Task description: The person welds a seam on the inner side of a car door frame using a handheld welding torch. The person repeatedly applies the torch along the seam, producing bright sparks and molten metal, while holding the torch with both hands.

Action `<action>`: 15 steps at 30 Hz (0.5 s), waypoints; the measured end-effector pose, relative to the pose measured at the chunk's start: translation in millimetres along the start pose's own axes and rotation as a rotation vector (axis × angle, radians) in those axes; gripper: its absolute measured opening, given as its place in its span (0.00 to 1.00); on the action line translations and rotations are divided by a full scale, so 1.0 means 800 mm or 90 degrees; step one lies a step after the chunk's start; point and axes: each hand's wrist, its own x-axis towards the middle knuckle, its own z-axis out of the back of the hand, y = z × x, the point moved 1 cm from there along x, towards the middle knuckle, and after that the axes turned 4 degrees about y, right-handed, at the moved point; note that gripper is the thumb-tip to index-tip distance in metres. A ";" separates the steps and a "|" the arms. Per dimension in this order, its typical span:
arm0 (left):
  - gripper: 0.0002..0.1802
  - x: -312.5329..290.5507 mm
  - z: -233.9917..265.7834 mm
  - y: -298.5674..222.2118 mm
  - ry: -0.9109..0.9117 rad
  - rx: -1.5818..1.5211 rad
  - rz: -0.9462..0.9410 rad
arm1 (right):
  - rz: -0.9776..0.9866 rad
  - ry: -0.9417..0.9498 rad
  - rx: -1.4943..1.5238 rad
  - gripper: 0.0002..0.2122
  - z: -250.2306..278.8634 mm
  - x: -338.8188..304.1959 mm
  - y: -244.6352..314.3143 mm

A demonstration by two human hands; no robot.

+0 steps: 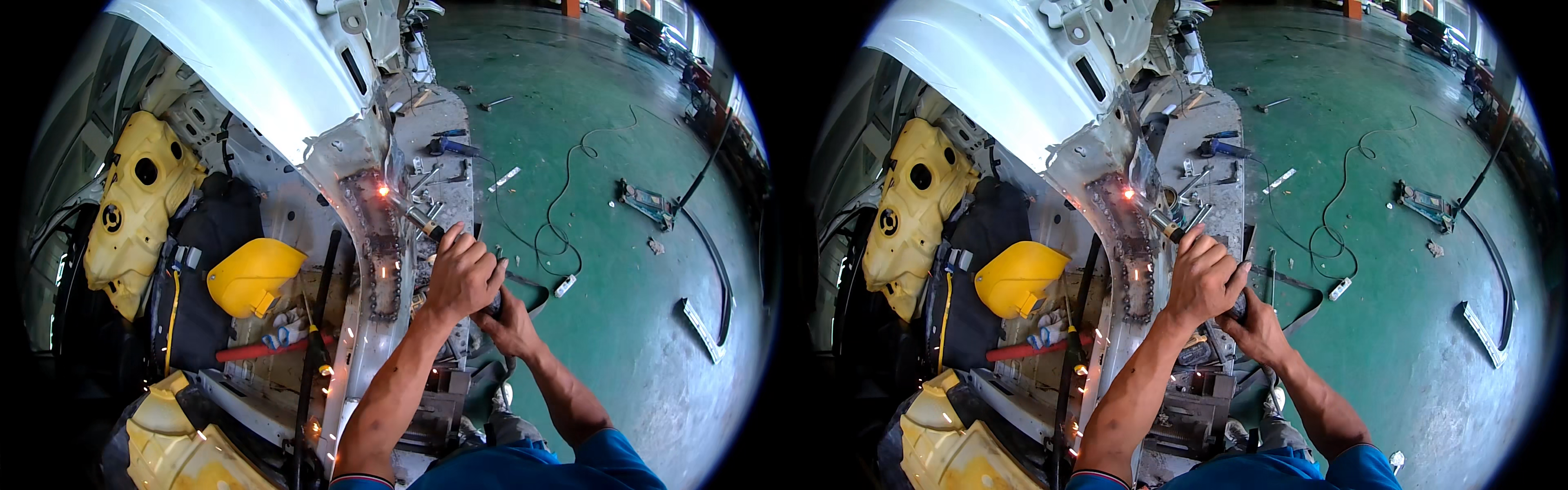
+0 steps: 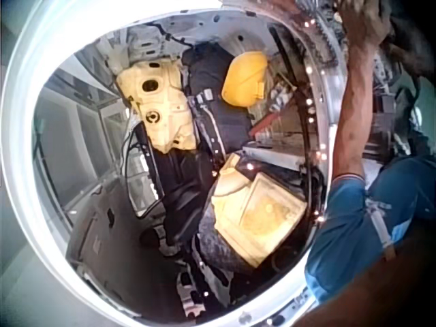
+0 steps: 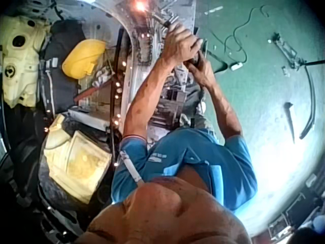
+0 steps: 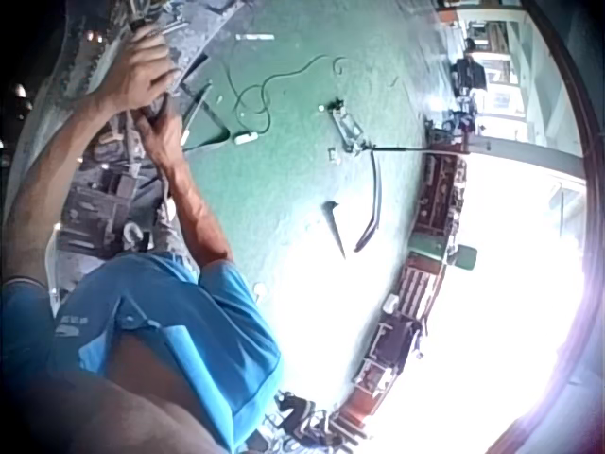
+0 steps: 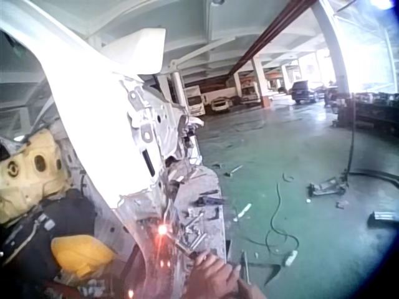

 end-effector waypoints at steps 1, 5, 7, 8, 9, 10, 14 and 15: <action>0.15 -0.001 -0.001 0.001 -0.001 -0.002 0.002 | -0.012 0.005 -0.001 0.25 0.000 0.000 0.002; 0.16 0.000 0.000 0.000 0.005 -0.005 0.008 | 0.007 -0.007 0.008 0.25 -0.001 0.000 0.007; 0.16 0.003 0.002 0.000 -0.006 -0.001 0.002 | 0.008 -0.006 0.010 0.25 0.000 0.000 0.008; 0.17 0.004 0.003 0.000 -0.011 0.001 -0.001 | 0.008 -0.006 0.002 0.25 0.000 0.001 0.007; 0.17 0.004 0.003 0.001 -0.010 0.002 0.000 | 0.007 -0.006 -0.006 0.24 0.000 0.002 0.006; 0.17 0.005 0.004 0.002 -0.010 0.003 0.000 | 0.005 -0.007 -0.014 0.24 0.000 0.003 0.006; 0.16 0.005 0.004 0.005 -0.010 -0.004 -0.001 | 0.012 -0.005 -0.012 0.25 -0.002 0.005 0.008; 0.16 0.005 0.005 0.005 -0.009 -0.004 0.001 | 0.011 -0.004 -0.010 0.25 -0.002 0.006 0.007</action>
